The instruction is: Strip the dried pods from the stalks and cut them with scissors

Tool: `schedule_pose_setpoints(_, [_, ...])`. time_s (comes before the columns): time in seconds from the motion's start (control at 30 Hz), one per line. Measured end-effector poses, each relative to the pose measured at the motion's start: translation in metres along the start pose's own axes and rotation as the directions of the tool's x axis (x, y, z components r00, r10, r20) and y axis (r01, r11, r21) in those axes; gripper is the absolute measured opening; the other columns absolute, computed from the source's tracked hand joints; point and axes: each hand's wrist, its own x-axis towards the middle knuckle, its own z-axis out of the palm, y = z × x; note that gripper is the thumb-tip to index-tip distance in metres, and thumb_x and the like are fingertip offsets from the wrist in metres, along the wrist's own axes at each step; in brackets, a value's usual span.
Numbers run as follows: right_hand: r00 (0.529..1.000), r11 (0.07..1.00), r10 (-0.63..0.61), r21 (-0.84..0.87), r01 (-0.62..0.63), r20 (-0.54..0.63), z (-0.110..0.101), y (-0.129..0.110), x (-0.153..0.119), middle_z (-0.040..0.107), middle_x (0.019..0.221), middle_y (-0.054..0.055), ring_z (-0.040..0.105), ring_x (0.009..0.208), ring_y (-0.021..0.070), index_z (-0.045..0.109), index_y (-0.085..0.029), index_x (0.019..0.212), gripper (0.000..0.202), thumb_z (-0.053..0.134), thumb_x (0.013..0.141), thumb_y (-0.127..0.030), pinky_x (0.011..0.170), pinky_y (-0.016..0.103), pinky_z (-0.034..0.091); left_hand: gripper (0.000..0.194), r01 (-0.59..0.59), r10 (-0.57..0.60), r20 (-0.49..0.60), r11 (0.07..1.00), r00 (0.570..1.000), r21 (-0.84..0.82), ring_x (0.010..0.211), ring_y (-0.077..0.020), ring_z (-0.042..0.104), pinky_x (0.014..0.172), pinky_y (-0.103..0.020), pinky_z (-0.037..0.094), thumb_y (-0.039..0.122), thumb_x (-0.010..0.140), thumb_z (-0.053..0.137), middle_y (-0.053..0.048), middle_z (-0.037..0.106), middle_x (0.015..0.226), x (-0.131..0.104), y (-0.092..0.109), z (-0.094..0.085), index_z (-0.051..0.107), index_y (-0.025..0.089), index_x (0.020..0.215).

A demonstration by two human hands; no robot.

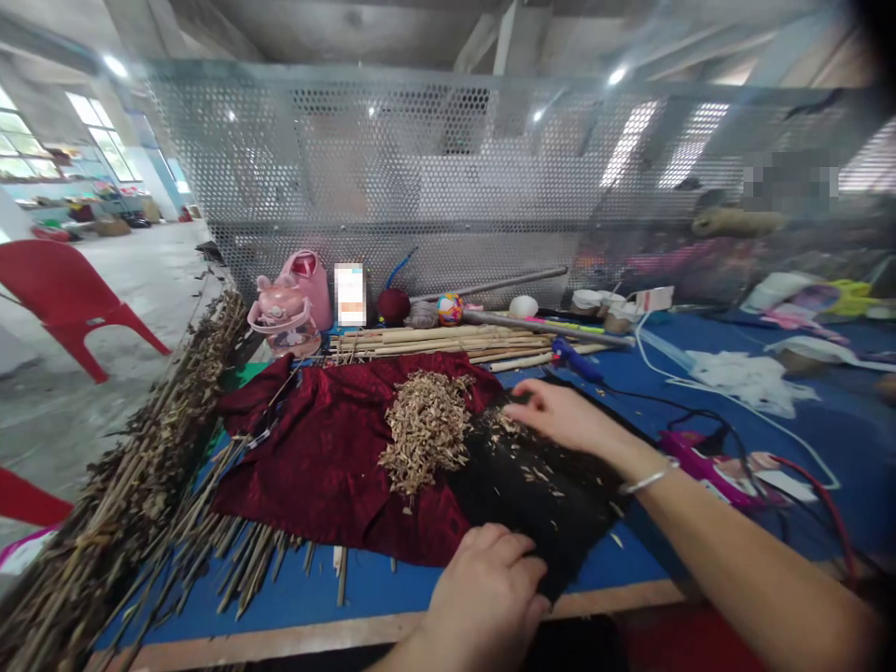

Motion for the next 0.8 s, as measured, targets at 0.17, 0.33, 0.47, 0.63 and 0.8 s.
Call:
schedule_pose_setpoints(0.17, [0.907,0.797,0.370,-0.435,-0.420,-0.199,-0.012,0.083,-0.009,0.065,0.094,0.023,0.062,0.085,0.0336,0.059,-0.008,0.101,0.042,0.051,0.079,-0.043,0.063,0.037,0.043,0.021,0.045,-0.045,-0.021,0.999,0.999,-0.008,0.101,-0.0208,0.052,0.089,-0.037,0.044,0.029,0.079,0.059,-0.002,0.062,0.110,0.002,0.003,0.002,0.063,0.021,0.098])
schedule_pose_setpoints(0.33, [0.917,0.824,0.359,-0.402,-0.399,-0.174,-0.003,0.099,-0.014,0.067,0.098,0.016,0.063,0.088,0.0280,0.059,-0.014,0.102,0.037,0.048,0.081,-0.043,0.065,0.033,0.044,0.009,0.112,-0.116,-0.080,0.992,0.990,-0.053,0.092,-0.0203,0.054,0.081,-0.036,0.044,0.024,0.079,0.058,-0.002,0.064,0.100,0.006,0.007,0.006,0.066,0.020,0.079])
schedule_pose_setpoints(0.47, [0.920,0.834,0.343,-0.388,-0.392,-0.191,-0.011,0.091,-0.013,0.069,0.092,0.012,0.064,0.085,0.0258,0.062,-0.018,0.089,0.025,0.044,0.082,-0.033,0.063,0.031,0.043,0.009,0.092,-0.120,-0.197,0.985,0.973,-0.146,0.085,-0.0173,0.056,0.076,-0.033,0.043,0.020,0.081,0.054,-0.001,0.066,0.089,0.005,0.012,0.002,0.062,0.020,0.079])
schedule_pose_setpoints(0.63, [0.869,0.789,0.393,-0.374,-0.487,-0.301,-0.030,0.085,-0.017,0.068,0.089,0.014,0.063,0.082,0.0292,0.064,-0.019,0.091,0.027,0.044,0.081,-0.034,0.061,0.035,0.043,0.010,-0.061,0.011,-0.274,0.983,0.962,-0.175,0.085,-0.0140,0.057,0.087,-0.035,0.039,0.021,0.084,0.051,0.001,0.069,0.089,0.003,0.016,0.005,0.059,0.020,0.079])
schedule_pose_setpoints(0.8, [0.942,0.918,0.171,-0.301,-0.259,-0.290,-0.011,0.057,-0.020,0.064,0.100,0.014,0.060,0.088,0.0251,0.061,-0.015,0.105,0.032,0.052,0.075,-0.022,0.075,0.034,0.044,0.009,-0.061,0.054,-0.094,0.995,0.994,-0.077,0.094,-0.0146,0.057,0.104,-0.046,0.026,0.027,0.084,0.053,0.002,0.069,0.094,0.008,0.012,0.016,0.060,0.022,0.083])
